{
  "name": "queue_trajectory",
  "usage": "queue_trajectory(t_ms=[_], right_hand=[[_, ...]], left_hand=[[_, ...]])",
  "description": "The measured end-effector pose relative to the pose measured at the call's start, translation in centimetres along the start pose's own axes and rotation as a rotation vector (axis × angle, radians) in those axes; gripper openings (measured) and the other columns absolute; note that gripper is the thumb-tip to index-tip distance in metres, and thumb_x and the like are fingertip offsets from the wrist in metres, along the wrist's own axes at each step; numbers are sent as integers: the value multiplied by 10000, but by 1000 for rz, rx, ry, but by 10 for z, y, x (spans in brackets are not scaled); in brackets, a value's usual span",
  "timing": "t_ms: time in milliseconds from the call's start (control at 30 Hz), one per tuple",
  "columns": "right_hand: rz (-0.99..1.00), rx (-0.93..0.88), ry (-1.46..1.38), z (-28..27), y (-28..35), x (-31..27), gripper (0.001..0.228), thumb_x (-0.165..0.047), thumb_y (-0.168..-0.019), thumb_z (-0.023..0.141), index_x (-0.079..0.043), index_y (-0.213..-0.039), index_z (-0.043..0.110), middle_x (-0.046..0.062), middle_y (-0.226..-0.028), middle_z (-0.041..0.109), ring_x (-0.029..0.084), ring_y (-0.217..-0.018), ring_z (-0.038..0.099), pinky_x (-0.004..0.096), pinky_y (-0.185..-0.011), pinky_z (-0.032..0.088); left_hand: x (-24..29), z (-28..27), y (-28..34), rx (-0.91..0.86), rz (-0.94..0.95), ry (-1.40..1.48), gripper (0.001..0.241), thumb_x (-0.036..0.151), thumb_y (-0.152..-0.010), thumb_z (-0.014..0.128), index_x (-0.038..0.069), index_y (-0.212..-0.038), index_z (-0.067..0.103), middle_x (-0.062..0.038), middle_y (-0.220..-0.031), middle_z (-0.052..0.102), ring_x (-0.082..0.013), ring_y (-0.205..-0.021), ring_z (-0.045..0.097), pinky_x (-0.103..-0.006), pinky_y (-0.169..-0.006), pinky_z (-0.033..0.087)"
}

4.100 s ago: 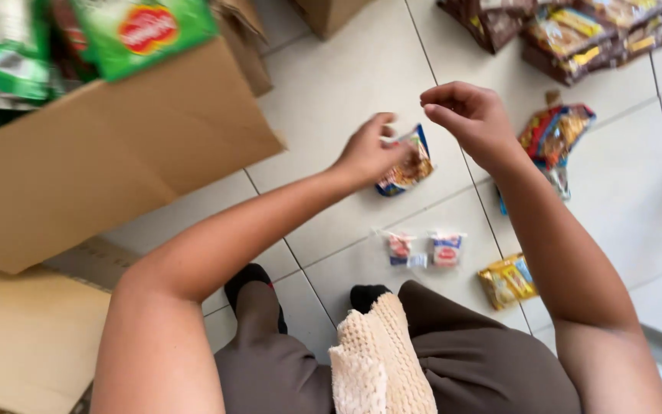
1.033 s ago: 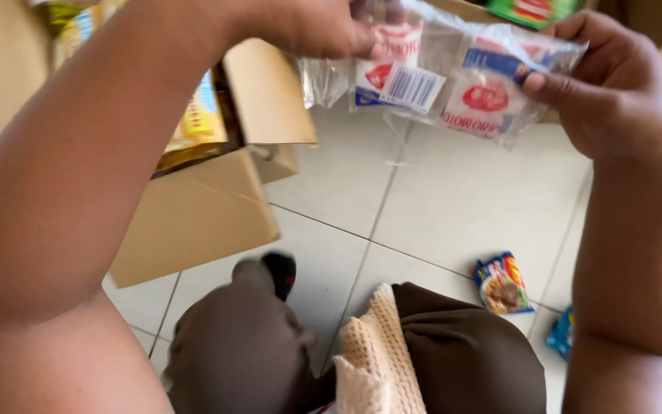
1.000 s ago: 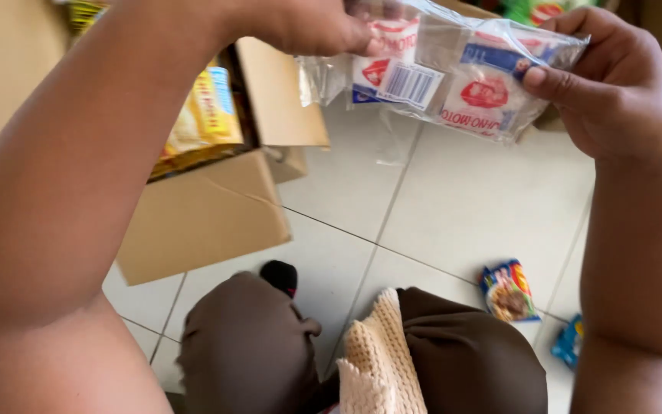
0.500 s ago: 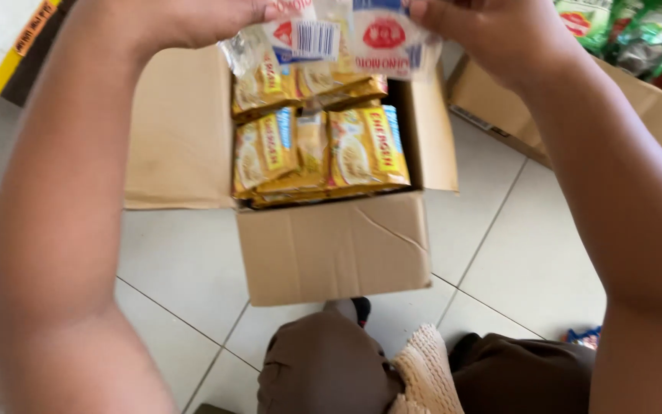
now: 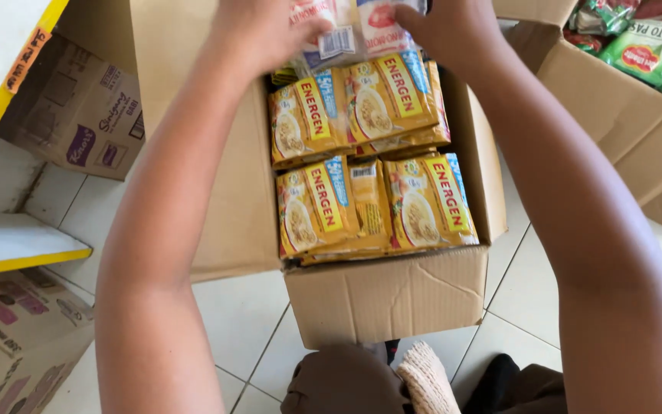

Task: Organizing various packaged food products from cardboard boxes and placing them onto retail shelves.

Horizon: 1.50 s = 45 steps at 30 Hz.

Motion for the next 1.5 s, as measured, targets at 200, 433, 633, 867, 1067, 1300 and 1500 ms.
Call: queue_trajectory(t_ms=[200, 433, 633, 867, 1067, 1300, 1500], right_hand=[[-40, 74, -263, -3, 1, -14, 329, -124, -938, 829, 15, -1190, 670, 181, -962, 700, 315, -837, 690, 435, -726, 548], [-31, 191, -188, -19, 24, -19, 346, -72, -954, 823, 4, -1253, 667, 179, -1010, 690, 322, -877, 679, 426, -775, 537], [123, 264, -747, -46, 91, 5, 265, -24, -1010, 736, 33, -1249, 636, 115, -1097, 683, 193, -989, 670, 323, -912, 571], [656, 18, -1454, -93, 273, 38, 200, -35, -982, 681, 18, -1174, 658, 51, -1032, 705, 112, -962, 665, 277, -910, 556], [975, 43, -1402, -121, 485, 85, 215, -64, -952, 672, 3, -1157, 678, 54, -1049, 714, 124, -991, 666, 299, -926, 550], [1221, 335, -1402, -142, 701, 133, 228, -76, -956, 650, -12, -1173, 675, 51, -1074, 710, 135, -1019, 668, 310, -933, 546], [1303, 523, -1297, -144, 855, 170, 228, -78, -963, 653, -6, -1177, 685, 51, -1078, 710, 132, -1012, 667, 288, -920, 544]], left_hand=[[-46, 83, -10, -102, 12, 29, 895, 615, -1081, 580, 224, -1689, 53, -319, -1690, 21, -516, -1555, 123, -502, -1272, 226], [-40, 79, -9, -3, 95, -38, 923, 600, -1061, 628, 223, -1698, 77, -285, -1714, 52, -530, -1541, 177, -530, -1260, 258], [16, 31, -2, -35, 20, -72, 918, 582, -1031, 641, 176, -1706, 168, -289, -1712, 73, -547, -1548, 137, -699, -1207, 145], [166, -20, 29, 131, 183, -132, 904, 504, -1100, 688, 30, -1705, 213, -347, -1695, 166, -530, -1581, 123, -757, -1216, 35], [363, 33, 57, 31, 573, 66, 968, 505, -1042, 755, 40, -1689, 205, -306, -1706, 221, -480, -1570, 277, -689, -1271, 147], [604, 149, 121, -247, 984, 224, 932, 553, -993, 697, 12, -1609, 254, -325, -1604, 307, -458, -1452, 391, -639, -1207, 233], [761, 297, 195, -806, 1022, 386, 904, 531, -886, 714, -39, -1494, 362, -321, -1477, 435, -445, -1364, 445, -484, -1088, 399]])
Point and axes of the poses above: each hand's wrist, its own y-axis away from the middle knuckle, its own z-axis out of the palm, x = y × z, the point moved 7 cm from there along -y, towards the middle knuckle
